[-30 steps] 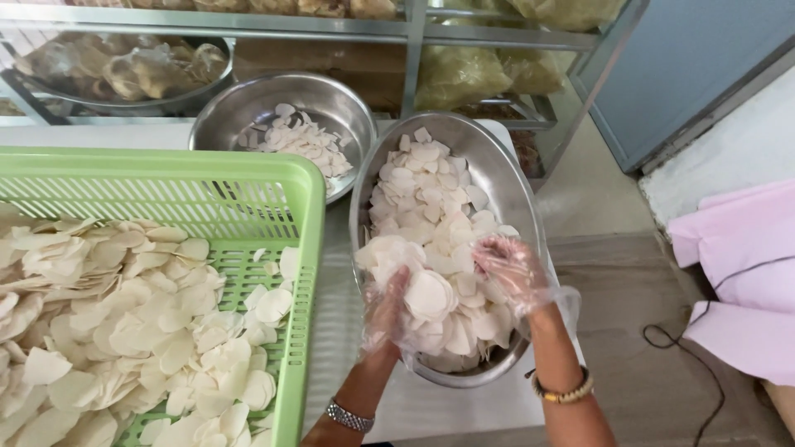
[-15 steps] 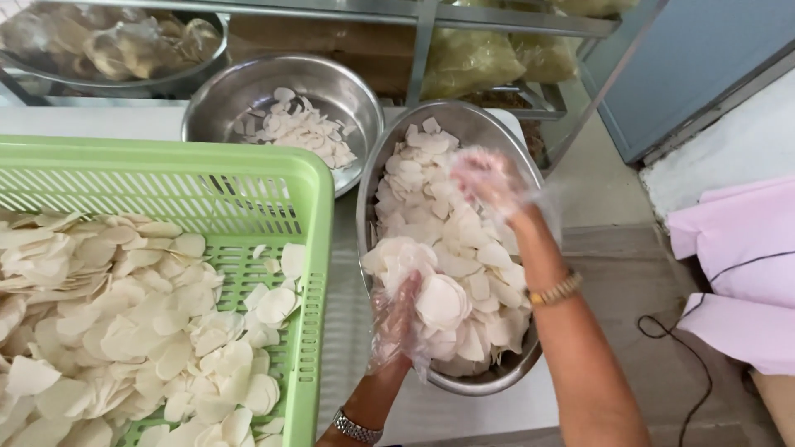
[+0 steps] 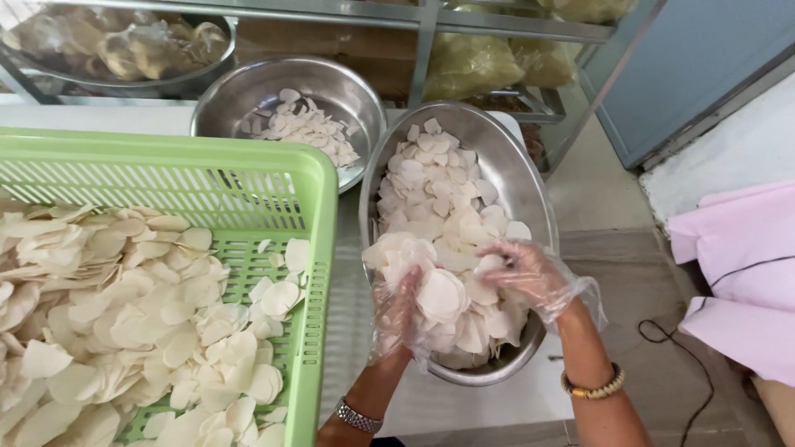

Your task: The person sorts thin, white, circular food slices by hand, transferring them from a green basket into a large metal bowl. They repeatedly lift handfuls of slices and place them into the bowl, occasionally adjusting the pile.

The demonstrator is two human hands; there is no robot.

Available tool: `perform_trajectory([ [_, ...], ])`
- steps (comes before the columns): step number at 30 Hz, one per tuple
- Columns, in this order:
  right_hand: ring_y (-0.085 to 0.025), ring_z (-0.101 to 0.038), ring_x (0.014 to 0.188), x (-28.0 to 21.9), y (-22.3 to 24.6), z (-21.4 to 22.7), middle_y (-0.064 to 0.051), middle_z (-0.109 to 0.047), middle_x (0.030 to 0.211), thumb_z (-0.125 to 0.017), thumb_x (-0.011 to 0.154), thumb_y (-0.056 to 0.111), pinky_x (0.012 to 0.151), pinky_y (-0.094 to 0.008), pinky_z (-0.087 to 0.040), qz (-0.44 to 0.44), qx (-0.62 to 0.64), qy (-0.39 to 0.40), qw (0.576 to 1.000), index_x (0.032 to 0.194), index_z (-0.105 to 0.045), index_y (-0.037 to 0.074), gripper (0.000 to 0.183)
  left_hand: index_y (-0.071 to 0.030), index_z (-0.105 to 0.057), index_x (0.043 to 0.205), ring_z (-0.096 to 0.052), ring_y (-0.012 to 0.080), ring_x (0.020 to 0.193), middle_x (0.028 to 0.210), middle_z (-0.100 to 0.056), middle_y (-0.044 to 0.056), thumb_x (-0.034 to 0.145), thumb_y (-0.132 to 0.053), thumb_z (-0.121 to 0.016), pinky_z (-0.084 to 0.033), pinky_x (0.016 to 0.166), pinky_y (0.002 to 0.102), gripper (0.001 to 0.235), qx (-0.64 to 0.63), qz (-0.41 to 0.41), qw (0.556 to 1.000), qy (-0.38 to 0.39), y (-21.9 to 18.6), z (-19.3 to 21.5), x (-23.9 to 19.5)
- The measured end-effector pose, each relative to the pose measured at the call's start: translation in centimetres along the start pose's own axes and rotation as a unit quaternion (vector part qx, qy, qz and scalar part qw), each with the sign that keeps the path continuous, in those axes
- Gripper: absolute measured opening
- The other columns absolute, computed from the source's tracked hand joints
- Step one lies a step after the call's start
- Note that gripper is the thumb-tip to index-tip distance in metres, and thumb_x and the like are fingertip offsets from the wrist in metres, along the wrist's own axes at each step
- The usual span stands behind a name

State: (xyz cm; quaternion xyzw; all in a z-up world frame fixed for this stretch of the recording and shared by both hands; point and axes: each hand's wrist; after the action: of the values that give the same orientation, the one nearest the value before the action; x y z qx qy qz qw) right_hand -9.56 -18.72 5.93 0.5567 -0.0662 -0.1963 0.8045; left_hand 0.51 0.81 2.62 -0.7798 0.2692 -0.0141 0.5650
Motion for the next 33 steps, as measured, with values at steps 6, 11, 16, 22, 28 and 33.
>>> perform_trajectory([
  [6,-0.02,-0.066,0.081,5.8,0.1,1.7,-0.013,-0.066,0.1,-0.079,0.078,-0.003,0.068,-0.033,-0.059,-0.042,0.133,0.001,0.99,0.117,-0.067,-0.007,0.041,0.0,-0.073,0.11,-0.075,0.0271,0.096,0.098,-0.078,0.02,0.091,-0.028,-0.068,-0.061,0.085,0.038,0.034,-0.104,0.034,0.992,0.063,1.2,0.5,0.7],
  [11,-0.018,-0.071,0.091,15.2,4.7,0.4,-0.007,-0.069,0.105,-0.074,0.086,0.01,0.079,-0.031,-0.063,0.051,0.285,-0.028,0.957,0.124,-0.061,0.009,0.04,-0.004,-0.068,0.12,-0.071,0.0276,0.102,0.11,-0.073,0.016,0.096,-0.04,-0.063,-0.058,0.088,0.042,0.044,-0.299,0.167,0.919,0.198,3.7,0.7,2.9],
  [16,-0.035,-0.041,0.141,12.0,4.4,0.0,-0.019,-0.037,0.154,-0.071,0.097,0.028,0.107,-0.051,-0.042,0.316,0.1,0.121,0.936,0.156,-0.031,0.013,0.073,-0.007,-0.064,0.128,-0.067,0.028,0.106,0.119,-0.069,0.013,0.099,-0.048,-0.059,-0.056,0.091,0.045,0.051,-0.432,0.257,0.818,0.28,6.6,2.2,3.8],
  [22,-0.028,-0.068,0.102,-2.7,7.0,-5.7,-0.016,-0.063,0.123,-0.074,0.085,0.003,0.08,-0.037,-0.065,0.217,0.006,0.109,0.97,0.139,-0.052,0.007,0.058,-0.003,-0.064,0.133,-0.065,0.0353,0.108,0.123,-0.068,0.018,0.083,-0.067,-0.057,-0.052,0.093,0.048,0.082,-0.311,0.387,0.859,0.124,5.6,1.6,4.2],
  [28,-0.029,-0.037,0.145,-4.7,-0.9,-9.6,-0.018,-0.036,0.16,-0.082,0.078,0.041,0.118,-0.045,-0.032,0.221,-0.106,-0.088,0.965,0.156,-0.04,0.016,0.092,-0.021,-0.046,0.15,-0.047,0.0446,0.132,0.149,-0.047,0.019,0.077,-0.066,-0.066,-0.04,0.111,0.054,0.088,-0.213,0.374,0.902,0.025,-7.1,-2.3,-2.0],
  [33,-0.022,-0.06,0.127,-5.3,-1.3,-9.5,-0.005,-0.052,0.153,-0.058,0.059,0.095,0.097,-0.035,-0.052,0.292,-0.399,-0.231,0.838,0.156,-0.039,0.03,0.118,-0.028,-0.038,0.157,-0.037,0.0441,0.144,0.161,-0.038,0.018,0.08,-0.06,-0.069,-0.033,0.119,0.057,0.089,-0.18,0.334,0.925,-0.009,-9.1,-3.7,-5.0],
])
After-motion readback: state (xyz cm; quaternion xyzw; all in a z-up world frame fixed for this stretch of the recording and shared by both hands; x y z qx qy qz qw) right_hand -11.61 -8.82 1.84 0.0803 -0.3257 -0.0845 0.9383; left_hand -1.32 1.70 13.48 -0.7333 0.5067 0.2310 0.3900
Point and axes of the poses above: each hand's wrist, its own x-axis towards the middle knuckle, its own z-axis out of the back of the hand, y = z × x
